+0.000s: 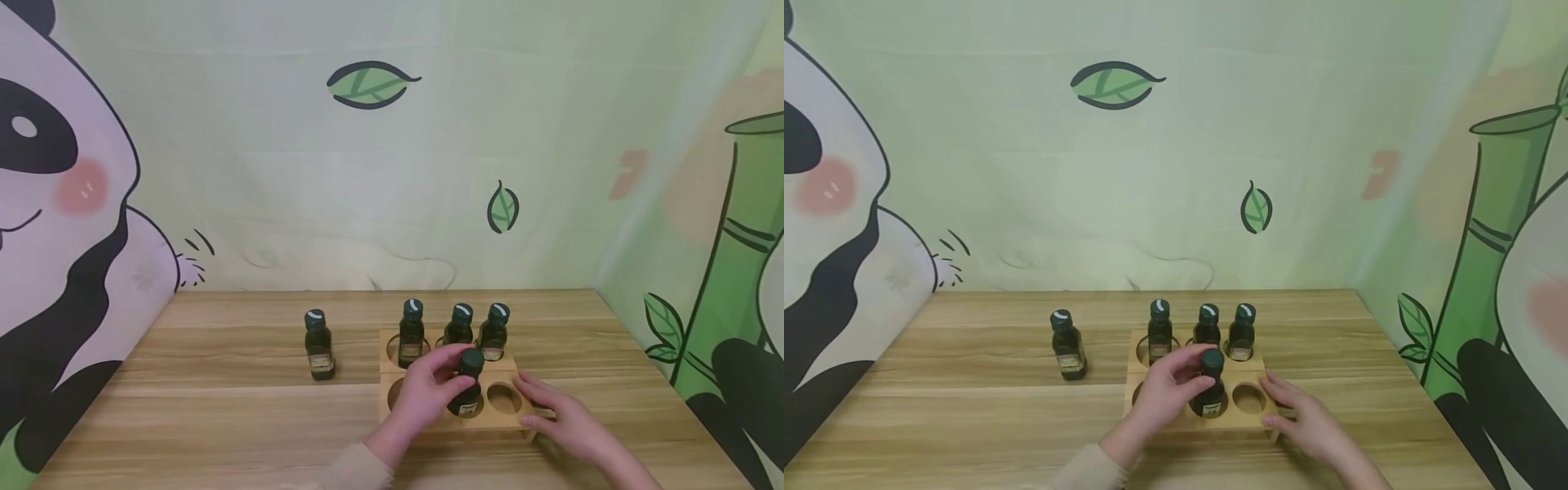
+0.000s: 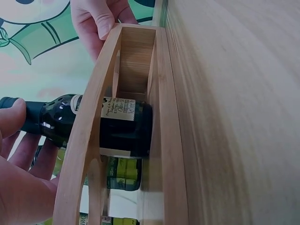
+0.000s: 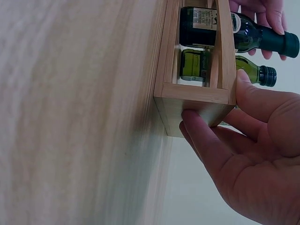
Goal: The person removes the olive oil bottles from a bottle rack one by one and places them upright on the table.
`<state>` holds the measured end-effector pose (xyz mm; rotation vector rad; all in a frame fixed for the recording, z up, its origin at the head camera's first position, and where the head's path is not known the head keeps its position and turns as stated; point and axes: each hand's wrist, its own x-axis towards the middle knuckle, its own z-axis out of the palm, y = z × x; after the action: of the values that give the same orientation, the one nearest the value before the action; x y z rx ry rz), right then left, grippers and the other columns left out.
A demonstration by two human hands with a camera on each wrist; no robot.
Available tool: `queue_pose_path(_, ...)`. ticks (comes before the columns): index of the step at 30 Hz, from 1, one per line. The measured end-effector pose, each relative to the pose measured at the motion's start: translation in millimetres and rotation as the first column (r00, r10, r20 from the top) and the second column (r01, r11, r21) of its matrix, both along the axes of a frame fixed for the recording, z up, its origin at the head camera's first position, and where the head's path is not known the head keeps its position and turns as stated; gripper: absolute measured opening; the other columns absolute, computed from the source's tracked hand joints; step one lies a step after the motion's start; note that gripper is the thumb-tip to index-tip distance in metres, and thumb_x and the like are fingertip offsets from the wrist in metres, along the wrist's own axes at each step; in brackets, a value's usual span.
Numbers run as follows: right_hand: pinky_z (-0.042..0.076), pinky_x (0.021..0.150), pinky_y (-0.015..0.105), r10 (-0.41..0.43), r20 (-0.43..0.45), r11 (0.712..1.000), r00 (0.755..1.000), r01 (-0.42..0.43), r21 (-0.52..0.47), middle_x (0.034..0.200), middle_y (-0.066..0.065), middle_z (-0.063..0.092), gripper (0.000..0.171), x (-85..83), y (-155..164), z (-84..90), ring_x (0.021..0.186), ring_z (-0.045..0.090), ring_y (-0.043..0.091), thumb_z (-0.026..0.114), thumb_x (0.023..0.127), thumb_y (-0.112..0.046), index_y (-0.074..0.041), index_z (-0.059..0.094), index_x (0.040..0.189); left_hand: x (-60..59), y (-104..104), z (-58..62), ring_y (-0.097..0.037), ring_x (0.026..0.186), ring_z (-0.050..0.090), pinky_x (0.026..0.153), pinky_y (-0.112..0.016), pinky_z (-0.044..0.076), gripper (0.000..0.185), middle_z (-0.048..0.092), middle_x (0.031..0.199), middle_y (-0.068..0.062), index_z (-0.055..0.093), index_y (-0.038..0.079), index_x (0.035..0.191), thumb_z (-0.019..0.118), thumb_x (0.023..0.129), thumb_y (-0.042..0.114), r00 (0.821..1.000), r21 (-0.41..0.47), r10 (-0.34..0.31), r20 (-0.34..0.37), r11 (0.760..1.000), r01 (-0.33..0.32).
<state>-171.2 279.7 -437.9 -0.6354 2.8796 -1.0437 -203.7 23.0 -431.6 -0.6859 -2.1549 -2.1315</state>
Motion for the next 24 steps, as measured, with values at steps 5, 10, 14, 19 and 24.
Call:
queue_pose_path(5,0.037,0.101,0.062,-0.002,0.006,1.0,1.0,0.002,0.001,0.147,0.027,0.041,0.062,0.5,0,0.7,0.13,0.043,0.048,0.072,0.089,-0.027,0.004,0.053,0.139,1.4,-1,6.2,-0.019,0.104,0.067,0.092,-0.036,0.053,0.041,0.071,0.112,-0.007,0.069,0.009,0.124,0.076,0.085,0.001,1.0,0.01,0.007,-0.027,1.0,-0.006)
queue_pose_path(10,0.036,0.102,0.062,-0.012,0.023,1.0,1.0,0.012,-0.01,0.148,0.027,0.04,0.062,0.8,-1,1.6,0.13,0.043,0.049,0.072,0.089,-0.026,0.004,0.052,0.139,1.9,-5,15.6,-0.02,0.103,0.067,0.092,-0.036,0.053,0.04,0.071,0.113,-0.007,0.068,0.01,0.125,0.075,0.086,0.002,0.999,0.018,0.01,-0.049,1.0,-0.009)
queue_pose_path(14,0.036,0.102,0.063,-0.014,0.02,1.0,1.0,0.014,-0.011,0.148,0.027,0.041,0.062,0.6,-1,1.7,0.131,0.042,0.049,0.072,0.089,-0.026,0.004,0.052,0.139,2.1,-8,23.3,-0.02,0.105,0.067,0.093,-0.033,0.052,0.042,0.071,0.114,-0.006,0.067,0.011,0.126,0.075,0.086,0.003,0.997,0.017,0.013,-0.07,1.0,-0.012)
queue_pose_path(19,0.037,0.101,0.063,-0.002,0.001,1.0,1.0,0.002,-0.012,0.147,0.027,0.041,0.062,0.7,-1,1.2,0.13,0.042,0.05,0.073,0.089,-0.025,0.005,0.052,0.139,3.7,-14,31.6,-0.022,0.106,0.066,0.093,-0.032,0.052,0.042,0.071,0.116,-0.008,0.066,0.009,0.128,0.073,0.087,0.002,0.992,0.014,0.012,-0.127,1.0,-0.01)
queue_pose_path(24,0.037,0.1,0.063,0.007,-0.017,1.0,1.0,-0.007,-0.015,0.147,0.028,0.04,0.062,1.0,-1,-0.2,0.129,0.042,0.05,0.073,0.088,-0.024,0.006,0.052,0.138,5.3,-22,38.7,-0.024,0.107,0.066,0.093,-0.033,0.052,0.043,0.07,0.118,-0.011,0.064,0.005,0.129,0.071,0.088,-0.002,0.985,0.027,0.013,-0.169,1.0,-0.009)
